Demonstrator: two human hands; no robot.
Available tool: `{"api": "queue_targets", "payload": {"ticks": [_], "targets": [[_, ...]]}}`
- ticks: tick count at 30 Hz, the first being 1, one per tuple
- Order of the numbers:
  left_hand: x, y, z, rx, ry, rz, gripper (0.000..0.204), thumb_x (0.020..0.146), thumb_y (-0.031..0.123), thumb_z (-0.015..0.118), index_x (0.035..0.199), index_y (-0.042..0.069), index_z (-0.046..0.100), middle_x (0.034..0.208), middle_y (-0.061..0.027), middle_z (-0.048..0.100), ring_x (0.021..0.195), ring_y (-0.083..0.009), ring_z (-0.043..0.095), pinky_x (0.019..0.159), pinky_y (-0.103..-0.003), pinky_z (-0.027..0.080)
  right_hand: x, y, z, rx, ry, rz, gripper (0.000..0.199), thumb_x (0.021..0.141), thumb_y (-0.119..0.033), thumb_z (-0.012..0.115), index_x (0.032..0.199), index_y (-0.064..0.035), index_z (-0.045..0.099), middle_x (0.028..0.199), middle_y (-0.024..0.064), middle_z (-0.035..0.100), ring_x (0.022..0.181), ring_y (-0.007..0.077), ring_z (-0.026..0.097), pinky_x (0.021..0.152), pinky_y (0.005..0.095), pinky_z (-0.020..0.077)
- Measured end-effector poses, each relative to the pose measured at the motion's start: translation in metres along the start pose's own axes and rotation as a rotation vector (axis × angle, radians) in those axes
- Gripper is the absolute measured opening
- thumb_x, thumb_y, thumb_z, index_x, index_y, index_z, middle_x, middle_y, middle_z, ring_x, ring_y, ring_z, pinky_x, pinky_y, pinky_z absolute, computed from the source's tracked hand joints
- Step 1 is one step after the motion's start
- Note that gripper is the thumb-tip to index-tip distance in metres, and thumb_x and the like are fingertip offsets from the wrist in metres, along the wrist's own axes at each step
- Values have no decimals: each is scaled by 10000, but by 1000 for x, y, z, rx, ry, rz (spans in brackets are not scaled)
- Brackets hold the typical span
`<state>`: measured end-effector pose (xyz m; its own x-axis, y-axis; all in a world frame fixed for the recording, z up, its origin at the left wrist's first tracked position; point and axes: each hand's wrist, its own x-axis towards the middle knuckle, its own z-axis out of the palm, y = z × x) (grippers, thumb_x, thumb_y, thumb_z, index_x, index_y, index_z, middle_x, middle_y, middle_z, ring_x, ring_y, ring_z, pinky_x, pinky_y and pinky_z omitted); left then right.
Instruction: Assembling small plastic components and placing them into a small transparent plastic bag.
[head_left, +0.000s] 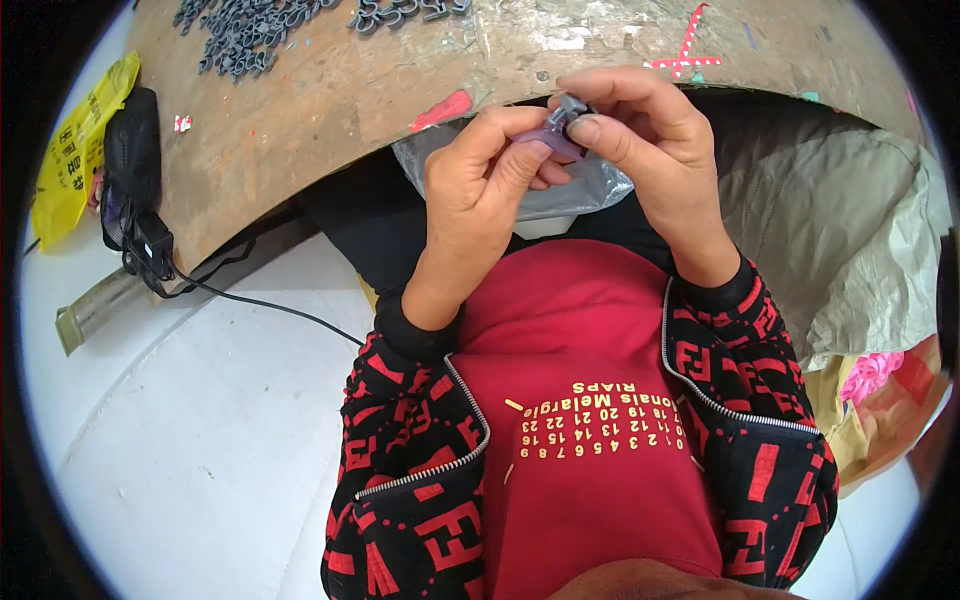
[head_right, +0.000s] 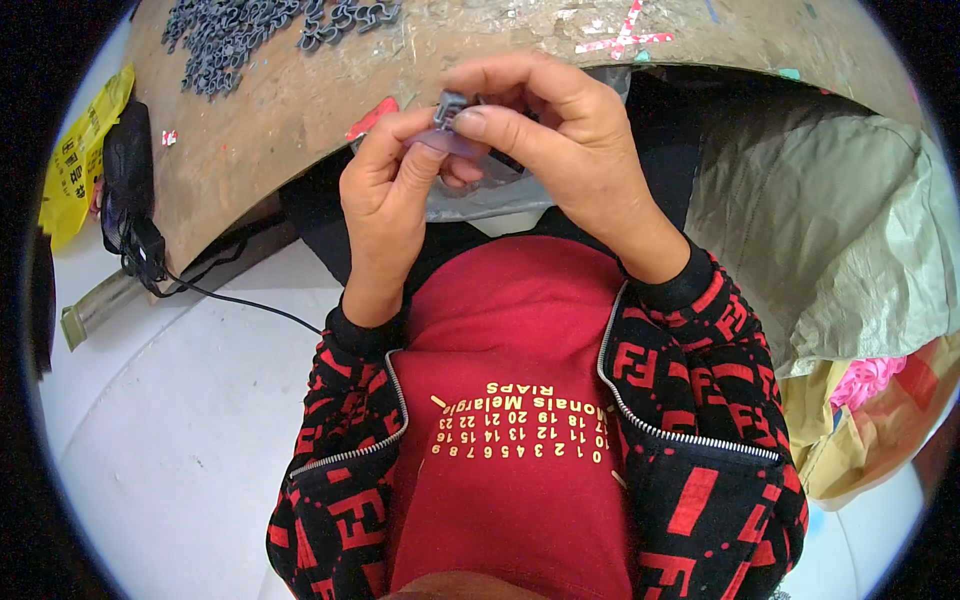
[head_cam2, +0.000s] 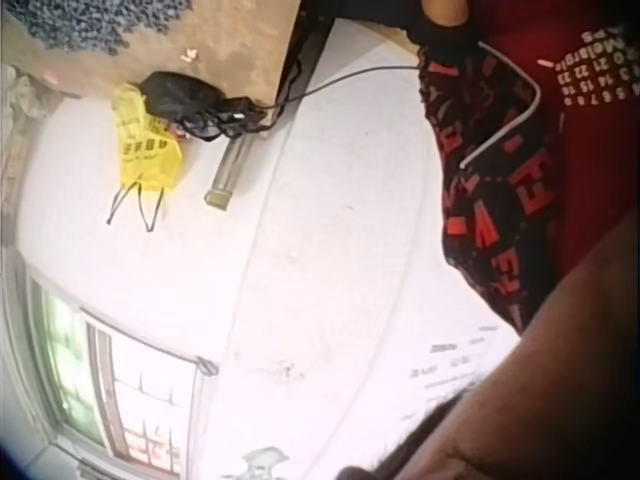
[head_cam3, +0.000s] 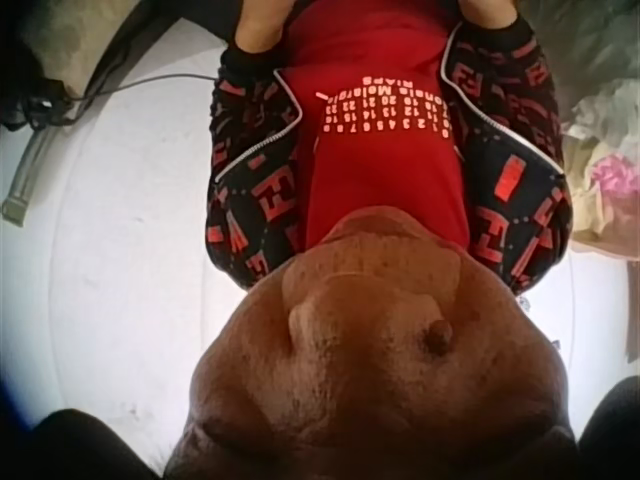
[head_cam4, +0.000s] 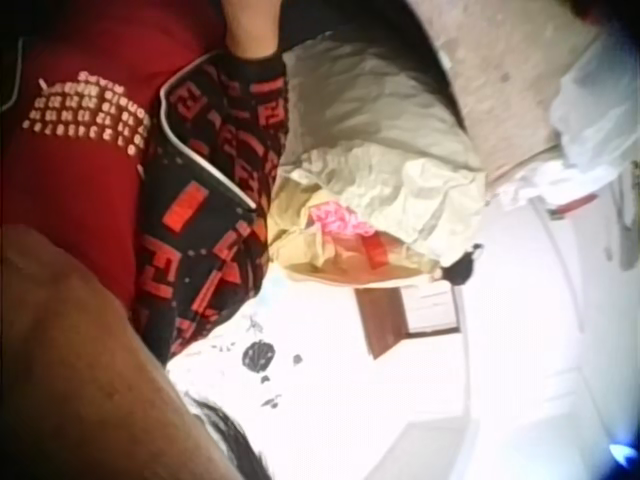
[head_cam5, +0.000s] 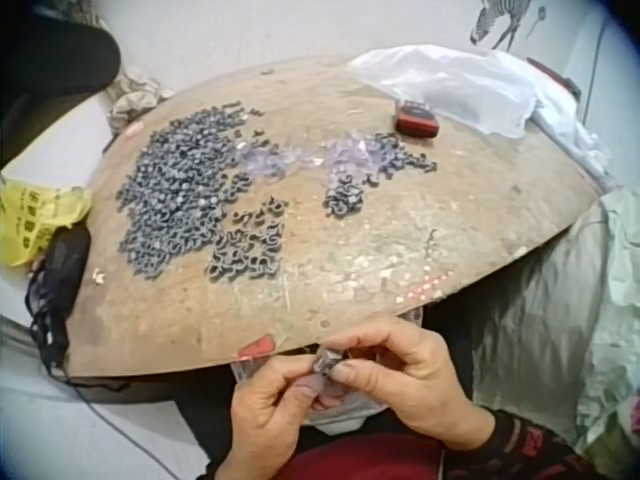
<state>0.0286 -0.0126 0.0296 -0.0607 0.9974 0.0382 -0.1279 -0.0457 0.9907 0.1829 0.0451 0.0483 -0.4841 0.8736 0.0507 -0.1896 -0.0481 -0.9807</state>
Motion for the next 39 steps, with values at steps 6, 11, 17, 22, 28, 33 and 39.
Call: {"api": "queue_targets", "payload": {"ticks": [6, 11, 17, 22, 28, 33, 39], "targets": [[0, 3, -1, -130, -14, -65, 171, 905, 132, 527, 997, -9, 560, 832, -82, 631, 669, -103, 605, 601, -204, 467, -3, 3, -4, -111, 5, -94, 231, 814, 26, 590, 1045, 16, 577, 957, 56, 594, 872, 110, 559, 774, 232, 450], [0, 7, -1, -169, -10, -107, 173, 911, 151, 522, 979, -3, 558, 808, -90, 635, 654, -108, 611, 585, -198, 461, -2, 5, -5, -264, -22, -172, 232, 816, 31, 588, 1047, 18, 573, 955, 54, 589, 884, 107, 547, 773, 229, 443], [2, 6, -4, -113, -24, -109, 192, 915, 169, 517, 981, -6, 560, 746, -82, 632, 615, -108, 607, 555, -190, 453, -3, 2, -2, -106, -3, -33, 228, 819, 19, 589, 1046, 21, 567, 957, 51, 584, 885, 107, 533, 772, 230, 433], [5, 1, -7, -197, -67, -180, 238, 921, 221, 510, 986, -4, 552, 748, -86, 628, 587, -101, 583, 537, -197, 444, 0, 10, -5, -327, -3, -151, 210, 820, 11, 590, 1028, 23, 568, 961, 56, 579, 879, 111, 531, 773, 231, 424], [6, -6, -6, -331, -62, -237, 223, 921, 218, 507, 972, 5, 552, 758, -87, 623, 592, -108, 576, 542, -206, 449, 1, 13, -5, -405, 5, -199, 227, 815, 8, 600, 1039, 27, 563, 955, 64, 580, 863, 114, 533, 769, 233, 422], [5, -6, -3, -255, -48, -194, 215, 919, 204, 514, 984, 2, 552, 769, -87, 627, 608, -104, 582, 555, -202, 450, 1, 9, -4, -188, 14, -120, 212, 817, 7, 602, 1025, 18, 566, 932, 55, 586, 860, 106, 551, 760, 229, 436], [3, -8, -4, -205, -48, -106, 192, 918, 173, 514, 998, 2, 550, 777, -87, 631, 627, -98, 588, 569, -192, 448, 2, 3, -2, 31, 8, 19, 196, 824, -2, 600, 1017, 10, 569, 907, 41, 597, 843, 99, 568, 755, 227, 447]]}}
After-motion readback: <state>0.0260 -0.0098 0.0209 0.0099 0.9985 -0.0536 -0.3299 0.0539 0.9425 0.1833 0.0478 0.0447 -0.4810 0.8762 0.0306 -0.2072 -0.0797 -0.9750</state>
